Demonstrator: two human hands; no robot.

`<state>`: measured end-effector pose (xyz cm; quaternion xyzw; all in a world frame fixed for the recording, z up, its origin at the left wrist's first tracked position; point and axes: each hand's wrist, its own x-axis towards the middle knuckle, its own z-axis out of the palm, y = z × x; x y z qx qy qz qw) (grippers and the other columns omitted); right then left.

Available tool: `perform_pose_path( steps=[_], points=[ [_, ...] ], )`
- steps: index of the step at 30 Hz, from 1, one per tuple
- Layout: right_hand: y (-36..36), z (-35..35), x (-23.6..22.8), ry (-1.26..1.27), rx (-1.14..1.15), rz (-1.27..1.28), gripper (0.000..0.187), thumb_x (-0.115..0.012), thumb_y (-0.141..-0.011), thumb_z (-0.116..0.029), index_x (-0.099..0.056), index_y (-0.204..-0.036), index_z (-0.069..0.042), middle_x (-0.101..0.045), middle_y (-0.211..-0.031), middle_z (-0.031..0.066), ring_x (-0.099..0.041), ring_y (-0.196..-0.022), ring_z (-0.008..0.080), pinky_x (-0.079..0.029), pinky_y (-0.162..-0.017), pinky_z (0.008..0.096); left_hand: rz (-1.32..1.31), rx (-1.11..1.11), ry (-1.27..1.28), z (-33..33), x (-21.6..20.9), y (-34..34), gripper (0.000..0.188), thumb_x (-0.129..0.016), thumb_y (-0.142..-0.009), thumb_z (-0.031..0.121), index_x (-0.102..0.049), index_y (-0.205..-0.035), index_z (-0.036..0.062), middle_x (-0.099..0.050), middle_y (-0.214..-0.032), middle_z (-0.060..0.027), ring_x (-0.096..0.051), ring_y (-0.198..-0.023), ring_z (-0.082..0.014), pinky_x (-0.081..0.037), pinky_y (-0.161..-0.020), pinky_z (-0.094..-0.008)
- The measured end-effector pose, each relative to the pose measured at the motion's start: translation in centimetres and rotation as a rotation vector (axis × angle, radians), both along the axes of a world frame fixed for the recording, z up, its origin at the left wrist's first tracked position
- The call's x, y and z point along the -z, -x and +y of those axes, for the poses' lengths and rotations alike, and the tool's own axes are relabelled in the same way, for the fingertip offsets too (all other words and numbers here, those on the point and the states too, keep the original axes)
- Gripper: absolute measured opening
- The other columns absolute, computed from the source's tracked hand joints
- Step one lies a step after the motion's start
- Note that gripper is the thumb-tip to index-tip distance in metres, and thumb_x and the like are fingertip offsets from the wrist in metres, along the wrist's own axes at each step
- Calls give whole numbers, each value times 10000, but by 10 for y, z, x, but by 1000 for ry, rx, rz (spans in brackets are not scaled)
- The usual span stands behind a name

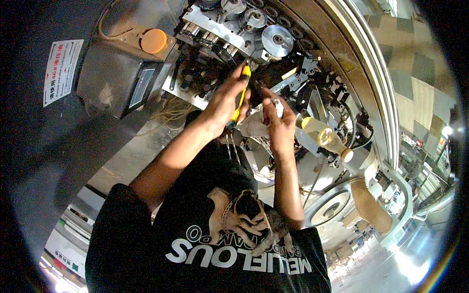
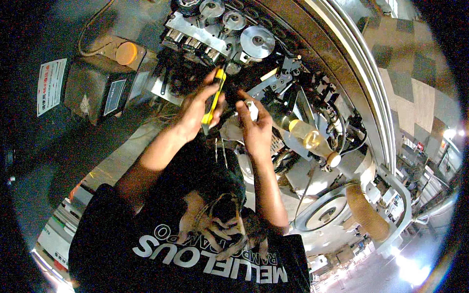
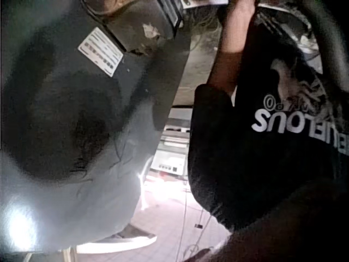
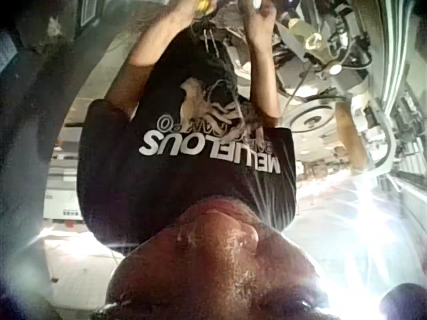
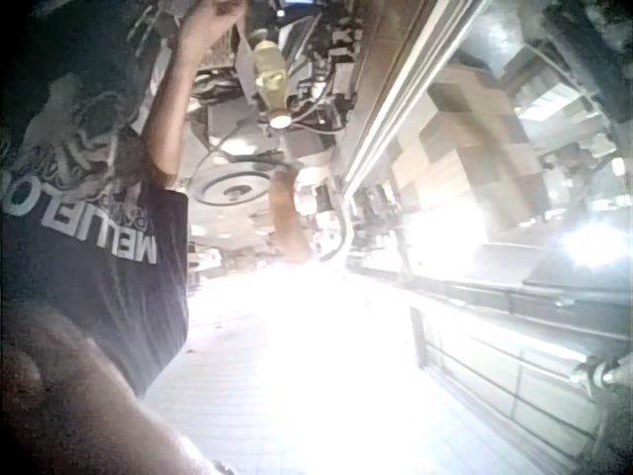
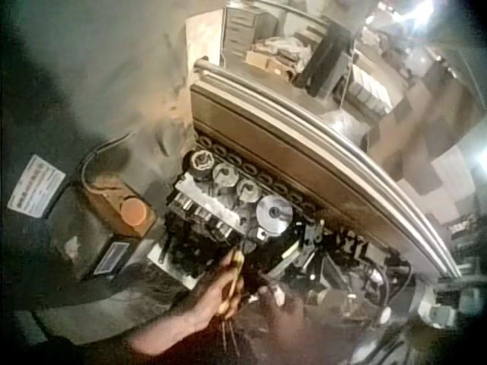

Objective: The person scrapes machine components using a utility knife, pours liquid from a bottle onto a cloth, and wipes down the machine parts and rollers with the cloth.

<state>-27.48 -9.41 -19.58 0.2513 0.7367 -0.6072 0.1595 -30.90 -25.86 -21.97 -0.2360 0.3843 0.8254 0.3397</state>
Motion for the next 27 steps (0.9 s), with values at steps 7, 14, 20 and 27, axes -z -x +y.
perform_pose_path(
  steps=[7, 14, 20, 27],
  points=[
    [-38, 7, 6, 63, 39, -111, 266, -657, -988, -215, -695, -1179, -34, -637, -913, -34, -489, -754, 44, -393, -672, 201, 371, 98, 630, 41, 82, 64, 616, -608, -929, 254, -376, -1490, 152, -588, -1048, -101, -602, -683, -169, -525, -536, -319],
    [-57, 13, 20, -9, 90, -76, 281, -647, -986, -215, -700, -1161, -1, -504, -737, -60, -403, -641, 45, -309, -581, 222, 328, 346, 601, 42, 68, 87, 579, -555, -934, 298, -423, -1424, 19, -594, -844, -115, -598, -579, -197, -507, -462, -348],
    [-62, 19, 21, 55, 150, -72, 215, -653, -988, -173, -695, -1142, -31, -562, -792, -66, -402, -630, 28, -293, -549, 209, 229, 411, 526, 32, 58, 85, 630, -547, -939, 292, -380, -1482, 19, -596, -885, -128, -612, -685, -217, -541, -597, -390],
    [-65, 18, 22, -22, 132, -35, 248, -657, -986, -221, -698, -1129, -23, -592, -813, -61, -444, -667, 39, -326, -582, 215, 405, 291, 632, 31, 50, 69, 642, -509, -991, 331, -339, -1534, 33, -536, -1424, -210, -527, -1288, -291, -380, -1099, -378]
  ],
)
